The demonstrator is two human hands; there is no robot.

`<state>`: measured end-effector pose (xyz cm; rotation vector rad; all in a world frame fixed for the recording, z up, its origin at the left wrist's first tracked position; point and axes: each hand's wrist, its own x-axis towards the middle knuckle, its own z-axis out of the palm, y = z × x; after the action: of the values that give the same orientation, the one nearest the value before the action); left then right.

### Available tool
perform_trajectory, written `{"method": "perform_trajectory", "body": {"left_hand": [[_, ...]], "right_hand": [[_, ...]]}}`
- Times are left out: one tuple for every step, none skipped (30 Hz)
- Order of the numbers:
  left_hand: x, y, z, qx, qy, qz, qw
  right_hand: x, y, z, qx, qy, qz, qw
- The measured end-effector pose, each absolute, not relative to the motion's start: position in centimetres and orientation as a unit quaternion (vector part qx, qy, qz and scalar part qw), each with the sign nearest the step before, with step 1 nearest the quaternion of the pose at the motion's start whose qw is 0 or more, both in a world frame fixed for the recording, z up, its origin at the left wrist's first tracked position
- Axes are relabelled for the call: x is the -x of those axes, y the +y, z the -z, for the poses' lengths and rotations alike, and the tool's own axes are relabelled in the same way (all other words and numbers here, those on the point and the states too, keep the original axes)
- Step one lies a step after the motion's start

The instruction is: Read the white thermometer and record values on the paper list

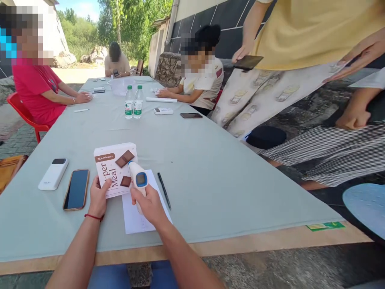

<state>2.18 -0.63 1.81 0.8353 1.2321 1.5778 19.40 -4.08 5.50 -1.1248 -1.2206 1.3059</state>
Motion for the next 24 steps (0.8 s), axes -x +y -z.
{"method": "perform_trajectory", "body": {"left_hand": [[-2.21, -0.65, -1.82, -0.338, 0.5, -0.644, 0.47], [-2.25, -0.67, -1.84, -0.334, 0.498, -0.646, 0.473], [-2.29, -0.69, -1.87, -0.332, 0.497, -0.647, 0.474], [-2.32, -0.7, -1.88, -0.331, 0.497, -0.647, 0.474], [-2.34, -0.71, -1.88, -0.331, 0.497, -0.648, 0.474], [-2.35, -0.71, -1.86, -0.332, 0.496, -0.648, 0.473], [-2.36, -0.71, -1.83, -0.332, 0.495, -0.648, 0.474], [-2.36, -0.7, -1.79, -0.331, 0.493, -0.648, 0.477], [-2.35, -0.7, -1.75, -0.331, 0.491, -0.646, 0.482], [-2.33, -0.69, -1.72, -0.331, 0.488, -0.646, 0.486], [-2.32, -0.69, -1.68, -0.332, 0.484, -0.645, 0.489], [-2.3, -0.69, -1.66, -0.333, 0.481, -0.646, 0.491], [-2.29, -0.69, -1.65, -0.335, 0.478, -0.647, 0.491], [-2.29, -0.69, -1.64, -0.336, 0.477, -0.649, 0.488], [-2.29, -0.71, -1.65, -0.337, 0.477, -0.65, 0.486], [-2.29, -0.72, -1.67, -0.338, 0.477, -0.65, 0.485], [-2.3, -0.74, -1.69, -0.338, 0.478, -0.65, 0.485], [-2.3, -0.75, -1.7, -0.337, 0.478, -0.649, 0.487], [-2.29, -0.76, -1.7, -0.336, 0.478, -0.648, 0.488], [-2.28, -0.77, -1.69, -0.334, 0.479, -0.648, 0.489], [-2.25, -0.77, -1.66, -0.333, 0.479, -0.648, 0.49], [-2.22, -0.76, -1.62, -0.332, 0.48, -0.648, 0.489], [-2.18, -0.74, -1.57, -0.333, 0.48, -0.649, 0.488], [-2.14, -0.72, -1.52, -0.333, 0.479, -0.649, 0.488]], "right_hand": [[-19.46, -4.25, -5.42, 0.479, -0.495, -0.534, 0.49], [-19.51, -4.38, -5.33, 0.491, -0.491, -0.53, 0.487], [-19.56, -4.46, -5.26, 0.501, -0.489, -0.526, 0.483], [-19.59, -4.5, -5.22, 0.509, -0.491, -0.521, 0.478], [-19.61, -4.51, -5.2, 0.515, -0.495, -0.517, 0.472], [-19.62, -4.5, -5.21, 0.519, -0.499, -0.513, 0.468], [-19.61, -4.49, -5.24, 0.523, -0.501, -0.51, 0.464], [-19.58, -4.48, -5.28, 0.525, -0.503, -0.509, 0.461], [-19.55, -4.48, -5.32, 0.525, -0.504, -0.51, 0.46], [-19.5, -4.47, -5.35, 0.524, -0.504, -0.51, 0.46], [-19.46, -4.47, -5.36, 0.522, -0.504, -0.51, 0.461], [-19.42, -4.48, -5.36, 0.521, -0.505, -0.51, 0.463], [-19.38, -4.48, -5.35, 0.52, -0.505, -0.509, 0.464], [-19.35, -4.49, -5.34, 0.52, -0.505, -0.508, 0.466], [-19.34, -4.5, -5.34, 0.522, -0.504, -0.506, 0.466], [-19.33, -4.51, -5.34, 0.524, -0.504, -0.505, 0.466], [-19.33, -4.54, -5.34, 0.526, -0.504, -0.504, 0.465], [-19.32, -4.56, -5.33, 0.526, -0.504, -0.503, 0.465], [-19.31, -4.59, -5.31, 0.525, -0.505, -0.503, 0.466], [-19.3, -4.61, -5.28, 0.522, -0.505, -0.504, 0.468], [-19.28, -4.64, -5.24, 0.519, -0.506, -0.505, 0.468], [-19.26, -4.66, -5.18, 0.518, -0.506, -0.507, 0.468], [-19.23, -4.67, -5.12, 0.517, -0.506, -0.509, 0.468], [-19.2, -4.69, -5.07, 0.517, -0.505, -0.509, 0.468]]}}
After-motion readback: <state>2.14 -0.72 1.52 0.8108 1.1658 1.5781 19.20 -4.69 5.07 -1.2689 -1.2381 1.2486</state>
